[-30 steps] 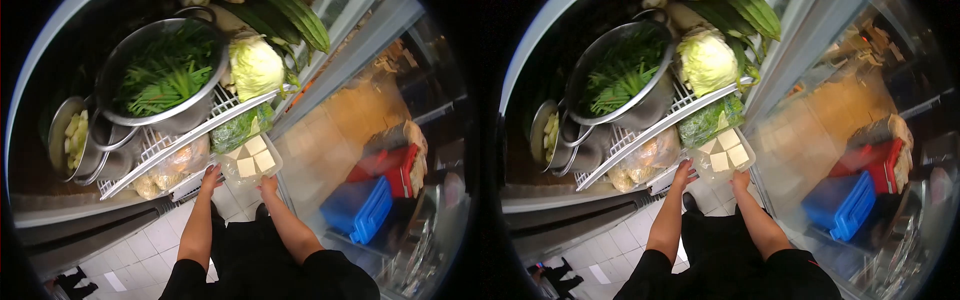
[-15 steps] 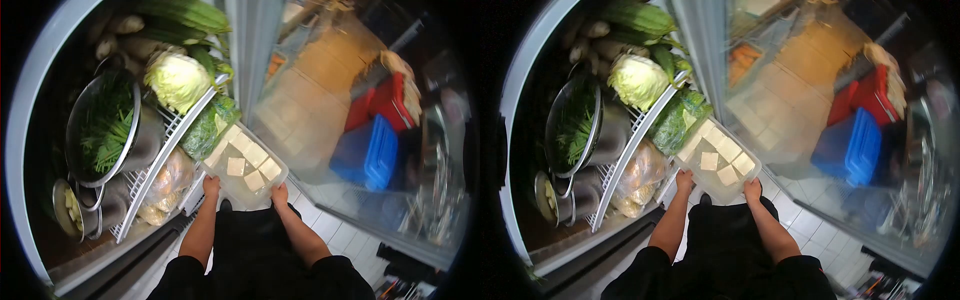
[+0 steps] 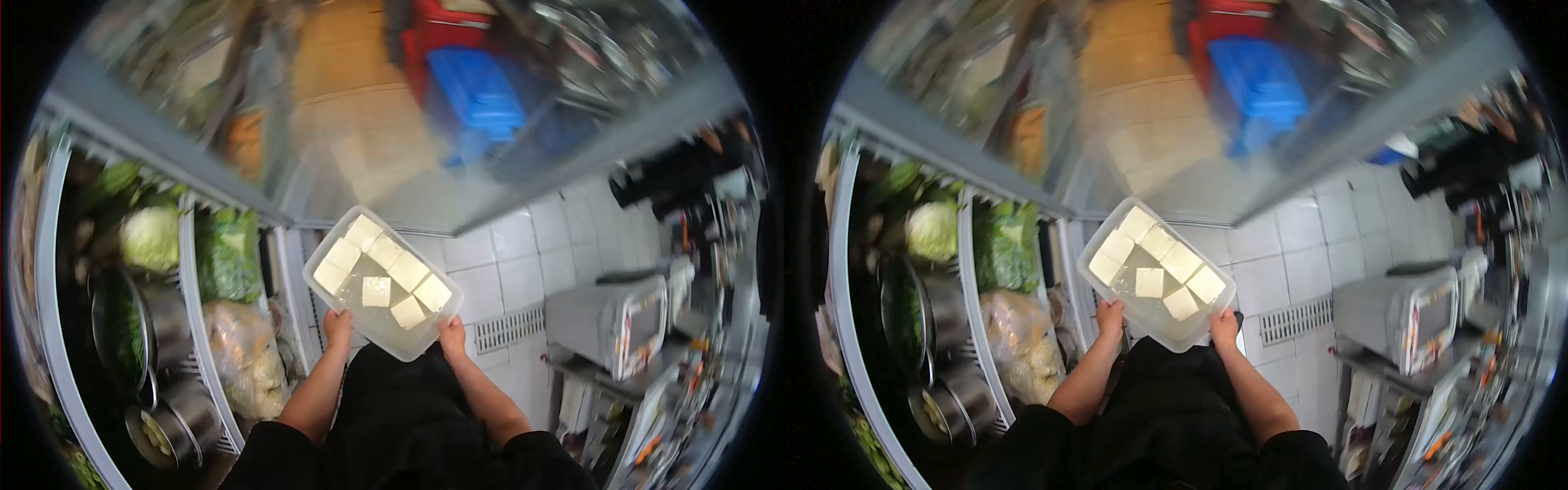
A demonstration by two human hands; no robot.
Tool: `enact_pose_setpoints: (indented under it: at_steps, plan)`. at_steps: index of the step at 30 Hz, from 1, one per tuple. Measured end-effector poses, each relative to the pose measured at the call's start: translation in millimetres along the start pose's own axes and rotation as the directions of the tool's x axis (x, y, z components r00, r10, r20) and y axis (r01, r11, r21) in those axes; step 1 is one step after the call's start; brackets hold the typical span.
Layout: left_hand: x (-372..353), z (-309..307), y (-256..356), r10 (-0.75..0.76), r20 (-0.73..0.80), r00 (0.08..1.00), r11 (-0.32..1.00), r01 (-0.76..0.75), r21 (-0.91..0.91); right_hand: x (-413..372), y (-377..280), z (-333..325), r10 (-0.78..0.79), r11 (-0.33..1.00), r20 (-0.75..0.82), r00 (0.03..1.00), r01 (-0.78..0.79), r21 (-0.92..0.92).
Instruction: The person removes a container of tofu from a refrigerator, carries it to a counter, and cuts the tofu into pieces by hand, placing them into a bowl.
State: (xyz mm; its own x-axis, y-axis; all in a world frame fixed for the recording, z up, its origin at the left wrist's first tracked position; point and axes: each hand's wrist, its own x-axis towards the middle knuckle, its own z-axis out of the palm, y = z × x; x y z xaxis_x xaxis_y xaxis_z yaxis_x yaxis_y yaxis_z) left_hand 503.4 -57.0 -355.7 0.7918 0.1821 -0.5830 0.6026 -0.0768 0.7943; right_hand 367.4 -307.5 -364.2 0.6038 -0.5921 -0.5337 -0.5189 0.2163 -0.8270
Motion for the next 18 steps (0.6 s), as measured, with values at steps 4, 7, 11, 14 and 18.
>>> enact_pose_setpoints:
  at_steps: [4, 7, 11, 14, 18]
  plan:
    - [-44.5, 40.4, -7.7, 0.048, 0.185, 0.981, 0.986, -0.076, 0.151, -53.3, 10.7, -72.9, 0.099, 0.991, -0.108, 0.989, -0.088, 0.104]
    - [-87.6, 89.0, -6.6, 0.033, 0.311, 0.95, 0.954, -0.123, 0.273, -86.8, 49.9, -124.8, 0.097, 0.985, -0.277, 0.956, -0.053, 0.164]
    - [-165.1, 153.6, -19.3, -0.026, 0.554, 0.832, 0.957, -0.139, 0.254, -142.3, 97.8, -193.0, 0.181, 0.974, -0.509, 0.842, -0.08, 0.213]
    - [-241.2, 207.6, -26.1, -0.093, 0.66, 0.745, 0.911, -0.204, 0.358, -205.1, 73.1, -263.2, 0.283, 0.957, -0.579, 0.765, -0.182, 0.227]
    - [-333.1, 272.8, -54.1, -0.059, 0.821, 0.568, 0.879, -0.36, 0.312, -262.2, 103.0, -346.8, 0.31, 0.949, -0.733, 0.605, -0.153, 0.275]
